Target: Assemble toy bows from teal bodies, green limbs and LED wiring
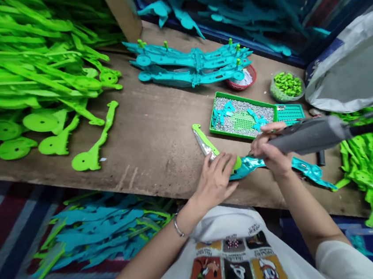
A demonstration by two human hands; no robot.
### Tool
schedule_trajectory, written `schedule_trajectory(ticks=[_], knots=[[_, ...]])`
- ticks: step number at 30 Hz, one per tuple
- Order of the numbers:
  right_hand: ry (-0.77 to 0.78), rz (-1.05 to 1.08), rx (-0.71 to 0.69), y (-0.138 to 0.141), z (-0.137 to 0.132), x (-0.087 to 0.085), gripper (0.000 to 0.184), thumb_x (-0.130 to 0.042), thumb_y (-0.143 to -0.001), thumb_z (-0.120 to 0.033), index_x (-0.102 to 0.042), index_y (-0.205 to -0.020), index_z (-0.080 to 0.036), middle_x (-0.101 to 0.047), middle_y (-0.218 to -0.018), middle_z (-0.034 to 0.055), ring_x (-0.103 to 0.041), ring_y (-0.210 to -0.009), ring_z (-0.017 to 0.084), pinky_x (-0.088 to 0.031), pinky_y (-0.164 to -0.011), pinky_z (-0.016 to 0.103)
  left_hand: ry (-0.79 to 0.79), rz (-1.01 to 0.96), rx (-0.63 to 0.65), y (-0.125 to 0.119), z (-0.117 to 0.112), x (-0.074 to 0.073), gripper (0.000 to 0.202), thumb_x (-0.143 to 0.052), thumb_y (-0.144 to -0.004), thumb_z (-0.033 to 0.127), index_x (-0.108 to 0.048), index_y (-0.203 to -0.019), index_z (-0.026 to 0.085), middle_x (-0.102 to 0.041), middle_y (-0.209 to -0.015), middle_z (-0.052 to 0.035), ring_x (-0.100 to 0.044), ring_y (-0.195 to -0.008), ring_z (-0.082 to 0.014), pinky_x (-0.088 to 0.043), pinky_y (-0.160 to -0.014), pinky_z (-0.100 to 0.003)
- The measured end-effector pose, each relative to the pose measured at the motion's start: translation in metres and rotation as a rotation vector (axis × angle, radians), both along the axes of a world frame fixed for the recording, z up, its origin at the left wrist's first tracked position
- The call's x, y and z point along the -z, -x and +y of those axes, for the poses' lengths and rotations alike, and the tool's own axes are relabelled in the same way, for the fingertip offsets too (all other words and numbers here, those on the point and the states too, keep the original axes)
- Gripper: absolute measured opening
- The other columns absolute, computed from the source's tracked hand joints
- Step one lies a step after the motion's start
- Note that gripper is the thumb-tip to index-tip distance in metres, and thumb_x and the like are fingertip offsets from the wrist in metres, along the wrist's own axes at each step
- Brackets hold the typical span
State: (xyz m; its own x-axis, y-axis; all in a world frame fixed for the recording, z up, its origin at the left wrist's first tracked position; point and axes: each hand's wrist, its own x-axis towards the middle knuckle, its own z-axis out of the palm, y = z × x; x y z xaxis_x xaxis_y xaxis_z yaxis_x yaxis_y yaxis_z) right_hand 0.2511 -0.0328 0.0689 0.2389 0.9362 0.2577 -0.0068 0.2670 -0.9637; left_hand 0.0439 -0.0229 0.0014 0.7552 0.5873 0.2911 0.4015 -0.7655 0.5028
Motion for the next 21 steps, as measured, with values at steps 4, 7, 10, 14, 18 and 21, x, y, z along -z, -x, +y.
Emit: schedule_trajectory(ticks=[4, 7, 10, 14, 18, 21], knots=[[0.05, -0.095, 0.193, -0.037, 0.0, -0.012, 0.037, -0.075, -0.077, -0.043, -0.064, -0.11, -0.031, -0.058, -0.066, -0.0037, -0.058, -0.06, 0.018, -0.05, -0.062, 0.035, -0.075, 0.162, 0.033, -0.024, -0.002, -0.014, 0.075, -0.072, -0.088, 0.045, -0.043, -0.151, 0.016, -0.051, -0.151, -0.0212, -0.047, -0.14, -0.0388, -0.023, -0.121, -0.065], [0.157, -0.188, 0.28, -0.056, -0.004, -0.012, 0.044, -0.073, -0.074, -0.044, -0.064, -0.115, -0.032, -0.063, -0.078, -0.0009, -0.062, -0.073, 0.021, -0.052, -0.073, 0.038, -0.103, 0.198, 0.015, -0.028, 0.0, -0.014, 0.06, -0.068, -0.091, 0.029, -0.049, -0.146, 0.017, -0.06, -0.139, -0.0199, -0.058, -0.126, -0.0365, -0.031, -0.116, -0.064], [0.197, -0.23, 0.321, -0.066, -0.007, -0.01, 0.056, -0.073, -0.074, -0.043, -0.057, -0.127, -0.032, -0.066, -0.086, 0.0002, -0.064, -0.082, 0.022, -0.054, -0.08, 0.04, -0.1, 0.219, 0.003, -0.008, 0.007, -0.014, 0.056, -0.064, -0.091, 0.025, -0.051, -0.145, 0.019, -0.062, -0.135, -0.02, -0.059, -0.122, -0.0373, -0.034, -0.113, -0.065], [0.202, -0.329, 0.252, -0.077, -0.012, -0.011, 0.064, -0.075, -0.077, -0.043, -0.052, -0.135, -0.03, -0.07, -0.102, 0.0018, -0.066, -0.098, 0.023, -0.053, -0.096, 0.041, -0.138, 0.29, -0.022, 0.044, 0.026, -0.012, 0.056, -0.06, -0.094, 0.031, -0.049, -0.148, 0.023, -0.06, -0.139, -0.0171, -0.056, -0.127, -0.0375, -0.031, -0.116, -0.064], [0.204, -0.439, 0.141, -0.1, -0.037, -0.015, 0.08, -0.074, -0.08, -0.033, -0.037, -0.151, -0.03, -0.068, -0.126, 0.0048, -0.065, -0.117, 0.023, -0.05, -0.106, 0.04, -0.161, 0.31, -0.028, 0.096, 0.045, -0.005, 0.06, -0.058, -0.094, 0.037, -0.044, -0.152, 0.027, -0.056, -0.146, -0.0154, -0.054, -0.133, -0.0387, -0.028, -0.12, -0.064], [0.33, -0.587, 0.251, -0.126, -0.082, -0.01, 0.059, -0.06, -0.086, -0.022, -0.05, -0.144, -0.026, -0.07, -0.126, 0.0067, -0.067, -0.115, 0.022, -0.053, -0.102, 0.04, -0.157, 0.304, -0.063, 0.119, 0.056, -0.001, 0.063, -0.057, -0.094, 0.042, -0.039, -0.154, 0.035, -0.055, -0.149, -0.0107, -0.053, -0.134, -0.0402, -0.03, -0.119, -0.067]])
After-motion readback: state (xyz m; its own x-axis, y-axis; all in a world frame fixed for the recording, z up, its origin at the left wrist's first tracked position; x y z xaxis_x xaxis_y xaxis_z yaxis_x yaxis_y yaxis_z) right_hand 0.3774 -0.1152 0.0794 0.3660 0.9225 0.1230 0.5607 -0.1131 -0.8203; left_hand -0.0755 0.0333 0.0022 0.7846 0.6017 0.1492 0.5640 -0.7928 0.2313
